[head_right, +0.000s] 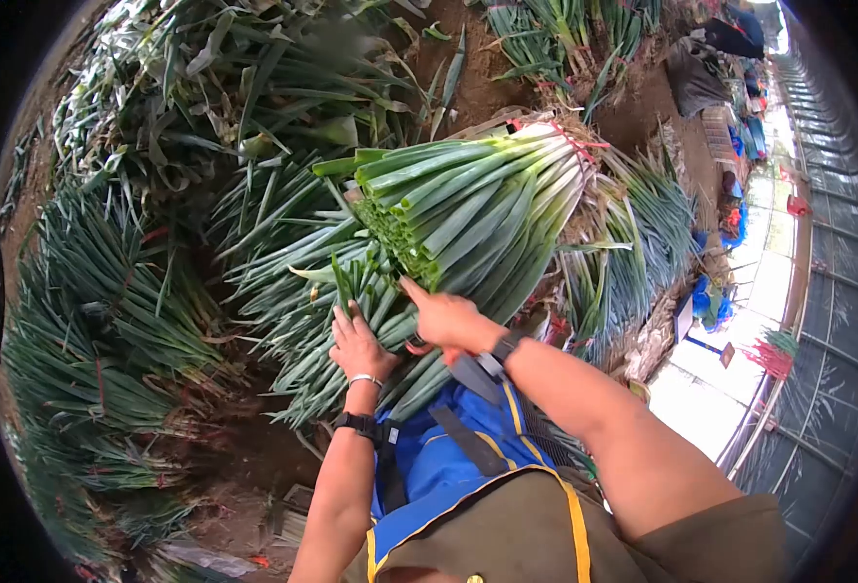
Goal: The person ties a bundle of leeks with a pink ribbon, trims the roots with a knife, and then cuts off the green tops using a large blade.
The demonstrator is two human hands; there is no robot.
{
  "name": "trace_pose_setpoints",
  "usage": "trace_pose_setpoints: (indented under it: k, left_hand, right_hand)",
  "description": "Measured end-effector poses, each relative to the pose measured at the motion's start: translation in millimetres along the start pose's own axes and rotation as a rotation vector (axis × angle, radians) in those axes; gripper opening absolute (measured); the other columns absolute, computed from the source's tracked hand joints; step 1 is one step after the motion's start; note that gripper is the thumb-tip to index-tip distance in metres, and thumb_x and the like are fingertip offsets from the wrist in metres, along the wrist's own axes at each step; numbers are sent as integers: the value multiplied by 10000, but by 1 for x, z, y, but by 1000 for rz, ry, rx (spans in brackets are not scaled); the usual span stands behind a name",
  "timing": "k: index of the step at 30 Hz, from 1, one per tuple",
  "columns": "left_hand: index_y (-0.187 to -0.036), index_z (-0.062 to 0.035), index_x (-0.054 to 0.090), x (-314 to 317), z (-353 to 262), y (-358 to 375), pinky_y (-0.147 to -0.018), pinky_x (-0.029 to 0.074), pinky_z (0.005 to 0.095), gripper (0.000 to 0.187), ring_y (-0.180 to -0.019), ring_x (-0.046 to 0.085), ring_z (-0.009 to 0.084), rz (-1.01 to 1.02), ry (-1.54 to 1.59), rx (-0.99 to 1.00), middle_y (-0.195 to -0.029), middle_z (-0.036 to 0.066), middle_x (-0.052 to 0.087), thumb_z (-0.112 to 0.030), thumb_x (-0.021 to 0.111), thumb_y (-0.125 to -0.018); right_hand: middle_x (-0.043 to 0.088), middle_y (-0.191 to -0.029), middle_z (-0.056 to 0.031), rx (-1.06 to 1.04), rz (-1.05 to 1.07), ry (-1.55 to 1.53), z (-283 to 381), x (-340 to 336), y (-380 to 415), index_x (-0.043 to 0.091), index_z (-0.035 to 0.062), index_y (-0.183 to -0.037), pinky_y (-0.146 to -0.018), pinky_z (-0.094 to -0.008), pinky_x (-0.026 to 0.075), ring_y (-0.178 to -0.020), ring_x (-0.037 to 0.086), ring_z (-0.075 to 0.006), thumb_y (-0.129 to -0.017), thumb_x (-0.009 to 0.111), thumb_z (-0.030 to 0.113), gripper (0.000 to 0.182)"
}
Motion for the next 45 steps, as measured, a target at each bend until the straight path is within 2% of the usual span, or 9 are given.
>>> trace_pose_setpoints:
  k: [9, 20, 23, 24, 36, 37, 38, 43, 45]
  left_hand:
    - [-1408, -82, 294, 8, 4, 4, -910, 378, 461, 1126, -1339, 288, 322, -18, 30, -11, -1503, 160, 212, -330, 859, -466]
    - [-1438, -86, 251, 13, 2, 25, -902, 359, 470, 1160, -1369, 242, 317, -105, 20, 7, -1509, 163, 194, -295, 860, -472]
    - [-1438, -84, 242, 19, 1, 23, -903, 356, 466, 1161, -1368, 243, 319, -88, 11, -11, -1505, 160, 197, -290, 859, -476]
    - [-1438, -83, 241, 21, 4, 23, -904, 355, 464, 1160, -1367, 244, 319, -93, -3, -30, -1505, 159, 197, -287, 860, -478]
    - [-1401, -103, 328, 20, 10, 15, -902, 360, 469, 1073, -1334, 298, 332, -73, 21, -29, -1489, 173, 241, -284, 859, -486]
    - [-1404, -95, 326, 20, 11, 11, -902, 360, 459, 1054, -1327, 312, 327, -73, 18, -52, -1482, 168, 264, -255, 839, -498]
    - [-1404, -95, 326, 20, 12, 3, -902, 360, 459, 1054, -1327, 312, 327, -79, 24, -65, -1482, 168, 264, -255, 839, -498]
    - [-1371, -95, 368, 22, 16, 1, -895, 360, 470, 955, -1318, 318, 332, -87, 44, -37, -1482, 175, 263, -216, 807, -532]
    - [-1343, -103, 399, 16, 15, 6, -886, 360, 471, 884, -1319, 313, 333, -64, 76, -22, -1476, 179, 265, -202, 800, -561]
  right_hand:
    - [521, -1264, -246, -364, -110, -570, -44, 57, -86, 265, 89, -1434, -964, -393, 411, -1142, 533, -360, -795, 451, 166, 670]
    - [417, -1372, -259, -254, -74, -552, -13, 25, -63, 239, -8, -1429, -1013, -359, 391, -1225, 472, -323, -793, 455, 82, 678]
    - [495, -1313, -215, -238, 136, -1151, 8, 37, -87, 317, -2, -1395, -971, -354, 414, -1194, 493, -292, -768, 460, 55, 646]
    - [514, -1287, -234, -140, -95, -483, -10, 27, -116, 329, -4, -1387, -958, -371, 427, -1171, 517, -327, -764, 469, 66, 643]
    - [600, -1061, -244, -61, 111, -281, -20, 25, -34, 275, 42, -1412, -873, -376, 459, -1026, 594, -342, -796, 432, 121, 641]
    - [625, -985, -250, -15, 47, -414, -6, 18, -41, 355, 23, -1311, -517, -422, 505, -608, 658, -313, -757, 459, 83, 567]
    - [614, -955, -246, -230, -115, -373, -33, 54, -119, 399, -3, -1219, -512, -429, 502, -564, 632, -338, -748, 470, 68, 482]
    - [585, -981, -205, 34, 242, -715, 19, 14, -17, 431, -10, -1191, -629, -398, 503, -781, 633, -329, -752, 453, 38, 442]
    - [583, -1104, -217, -313, 59, -561, -43, 48, -49, 331, 35, -1369, -797, -352, 474, -918, 627, -312, -751, 446, 35, 629]
Point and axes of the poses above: each hand's wrist, its own y-axis away from the middle knuckle, its own x-axis out of the palm, z = x × y, the point moved 9 cm from there along -y, towards the middle knuckle
